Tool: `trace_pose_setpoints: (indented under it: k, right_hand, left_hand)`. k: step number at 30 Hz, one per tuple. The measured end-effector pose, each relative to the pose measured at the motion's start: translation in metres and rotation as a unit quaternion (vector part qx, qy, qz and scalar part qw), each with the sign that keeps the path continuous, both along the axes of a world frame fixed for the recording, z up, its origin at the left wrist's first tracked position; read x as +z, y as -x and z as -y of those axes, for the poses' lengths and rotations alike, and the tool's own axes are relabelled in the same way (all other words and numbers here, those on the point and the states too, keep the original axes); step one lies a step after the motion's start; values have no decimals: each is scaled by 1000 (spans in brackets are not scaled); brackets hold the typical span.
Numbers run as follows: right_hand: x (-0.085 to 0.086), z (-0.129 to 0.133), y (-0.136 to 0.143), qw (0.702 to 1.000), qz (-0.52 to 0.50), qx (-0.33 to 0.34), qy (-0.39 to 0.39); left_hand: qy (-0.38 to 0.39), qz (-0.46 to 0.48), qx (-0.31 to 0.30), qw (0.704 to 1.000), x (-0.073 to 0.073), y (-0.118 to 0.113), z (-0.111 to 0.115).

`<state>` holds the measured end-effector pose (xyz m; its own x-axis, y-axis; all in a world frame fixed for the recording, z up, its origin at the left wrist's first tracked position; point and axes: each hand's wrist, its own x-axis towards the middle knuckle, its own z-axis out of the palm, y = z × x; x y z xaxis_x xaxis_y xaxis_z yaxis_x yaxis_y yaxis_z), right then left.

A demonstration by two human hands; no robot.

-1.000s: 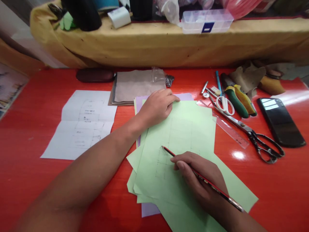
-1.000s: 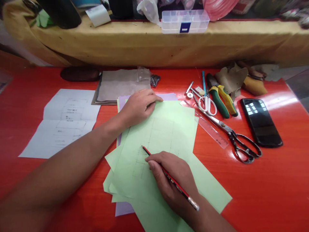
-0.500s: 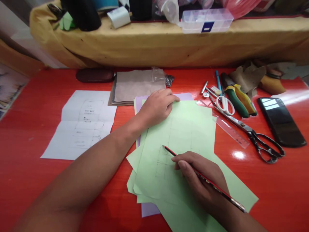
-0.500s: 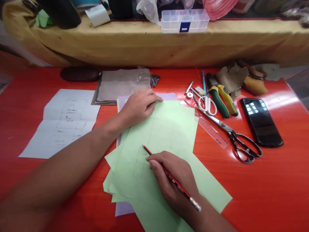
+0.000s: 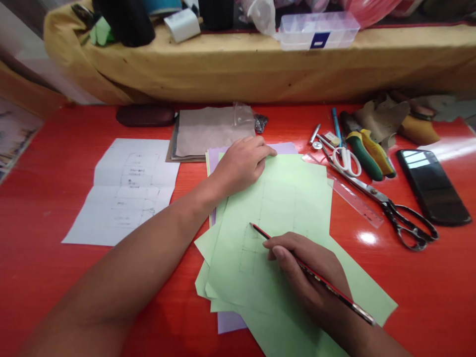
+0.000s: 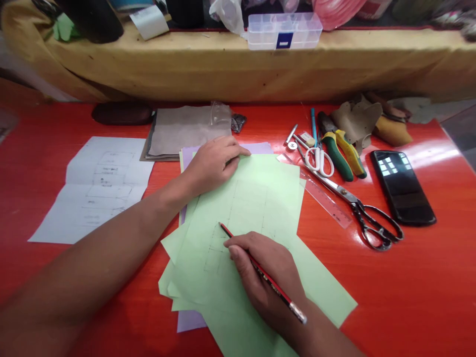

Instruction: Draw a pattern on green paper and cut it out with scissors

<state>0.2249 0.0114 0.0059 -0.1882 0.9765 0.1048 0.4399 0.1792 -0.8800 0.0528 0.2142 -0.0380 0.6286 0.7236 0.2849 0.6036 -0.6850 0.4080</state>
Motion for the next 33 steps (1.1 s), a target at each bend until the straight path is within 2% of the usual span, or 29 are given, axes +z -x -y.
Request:
trace_pose_setpoints:
  k: [33]
  right_hand:
    - [1, 0, 1, 1000, 9, -18, 1]
  left_hand:
    - [3, 11, -1, 1000, 1, 0, 1]
